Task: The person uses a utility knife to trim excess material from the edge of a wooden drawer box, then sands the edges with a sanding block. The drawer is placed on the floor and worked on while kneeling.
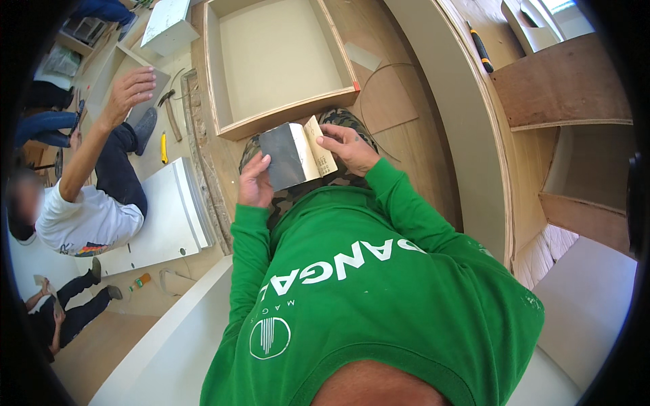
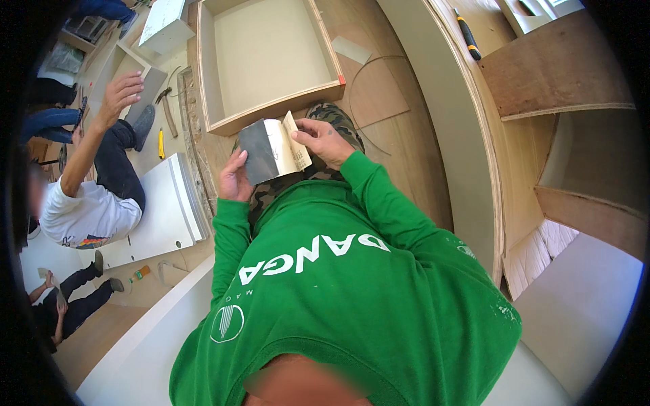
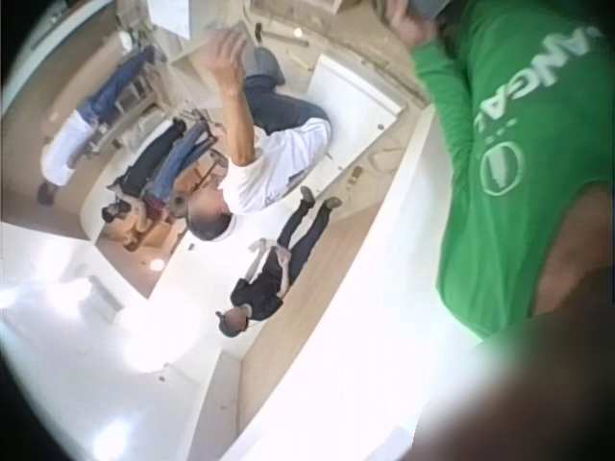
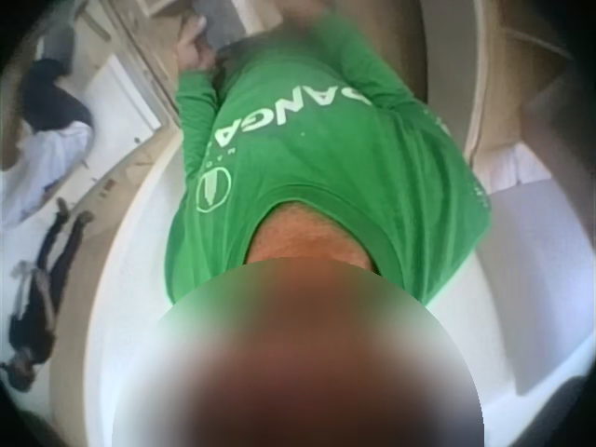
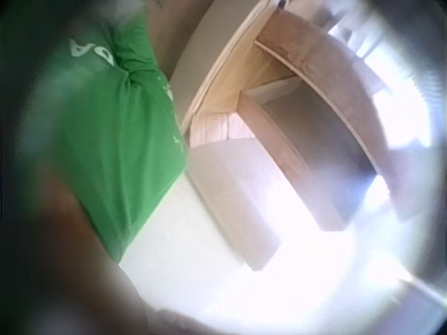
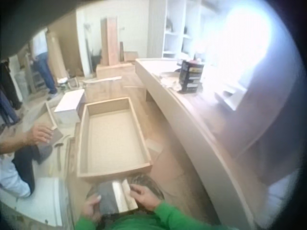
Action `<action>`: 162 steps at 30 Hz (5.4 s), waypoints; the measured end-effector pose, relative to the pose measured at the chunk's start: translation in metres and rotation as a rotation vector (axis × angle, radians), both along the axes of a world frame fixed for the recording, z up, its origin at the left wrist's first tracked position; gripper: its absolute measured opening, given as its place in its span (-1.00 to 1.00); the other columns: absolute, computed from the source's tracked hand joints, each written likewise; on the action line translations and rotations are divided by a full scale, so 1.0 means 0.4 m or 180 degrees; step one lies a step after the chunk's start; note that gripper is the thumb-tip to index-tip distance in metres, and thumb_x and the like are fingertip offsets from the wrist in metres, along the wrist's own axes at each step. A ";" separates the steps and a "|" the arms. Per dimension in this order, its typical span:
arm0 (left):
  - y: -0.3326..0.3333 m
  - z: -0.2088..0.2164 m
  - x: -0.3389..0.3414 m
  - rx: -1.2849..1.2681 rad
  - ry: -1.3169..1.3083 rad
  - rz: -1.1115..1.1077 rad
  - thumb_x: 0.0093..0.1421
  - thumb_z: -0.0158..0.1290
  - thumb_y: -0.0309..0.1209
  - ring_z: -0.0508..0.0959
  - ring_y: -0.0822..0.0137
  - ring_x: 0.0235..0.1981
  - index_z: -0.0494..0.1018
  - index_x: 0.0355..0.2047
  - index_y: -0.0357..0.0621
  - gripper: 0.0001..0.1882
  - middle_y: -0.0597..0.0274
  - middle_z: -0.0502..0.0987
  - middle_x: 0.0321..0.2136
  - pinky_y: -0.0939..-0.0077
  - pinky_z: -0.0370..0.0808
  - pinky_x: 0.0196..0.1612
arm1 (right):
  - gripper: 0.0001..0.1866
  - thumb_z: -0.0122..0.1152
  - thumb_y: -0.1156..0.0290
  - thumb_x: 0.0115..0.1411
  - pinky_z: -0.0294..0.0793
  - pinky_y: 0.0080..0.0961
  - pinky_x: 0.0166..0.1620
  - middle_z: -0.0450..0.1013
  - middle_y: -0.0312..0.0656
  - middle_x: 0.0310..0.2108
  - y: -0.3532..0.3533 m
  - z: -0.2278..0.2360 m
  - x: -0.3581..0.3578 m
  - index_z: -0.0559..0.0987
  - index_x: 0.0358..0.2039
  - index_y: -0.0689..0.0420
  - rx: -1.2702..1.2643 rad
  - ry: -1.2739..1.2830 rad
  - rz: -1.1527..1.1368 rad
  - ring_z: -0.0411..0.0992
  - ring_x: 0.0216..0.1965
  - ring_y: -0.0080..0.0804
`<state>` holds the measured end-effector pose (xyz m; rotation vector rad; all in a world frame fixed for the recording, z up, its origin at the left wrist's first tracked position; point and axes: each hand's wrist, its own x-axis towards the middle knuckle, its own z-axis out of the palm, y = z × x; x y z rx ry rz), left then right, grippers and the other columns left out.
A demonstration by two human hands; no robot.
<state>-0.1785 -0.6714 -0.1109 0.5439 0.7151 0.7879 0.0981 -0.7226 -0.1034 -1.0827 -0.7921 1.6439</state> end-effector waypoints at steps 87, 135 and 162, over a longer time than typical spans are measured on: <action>-0.039 -0.026 -0.144 -0.0365 -0.0264 0.0658 0.52 0.09 0.01 0.75 0.28 0.07 0.51 0.30 -0.24 -0.40 0.07 0.71 0.12 0.31 0.66 0.18 | -0.64 -0.02 0.15 0.63 0.62 -0.09 -0.16 0.58 0.04 -0.35 0.310 0.252 0.659 0.65 0.03 0.12 0.1033 -0.5164 -0.2566 0.60 -0.30 0.01; -0.099 0.223 -0.179 0.1676 0.2338 0.2564 0.16 0.54 -0.41 0.59 0.27 0.07 0.44 0.30 -0.39 -0.23 0.06 0.59 0.11 0.31 0.55 0.21 | -0.52 0.36 0.28 0.47 0.56 -0.43 0.14 0.69 -0.05 0.03 0.232 0.270 -0.448 0.56 0.27 0.31 0.1047 -0.0708 0.1348 0.61 0.08 -0.41; -0.043 0.309 -0.094 0.1079 0.1053 0.0784 0.42 0.31 -0.33 0.59 0.28 0.20 0.35 0.46 -0.38 -0.29 0.04 0.59 0.20 0.34 0.46 0.34 | -0.66 0.36 0.40 0.38 0.61 -0.25 0.19 0.63 -0.19 -0.03 0.117 0.123 -0.122 0.57 0.12 0.21 0.0158 0.1768 0.0781 0.62 0.01 -0.39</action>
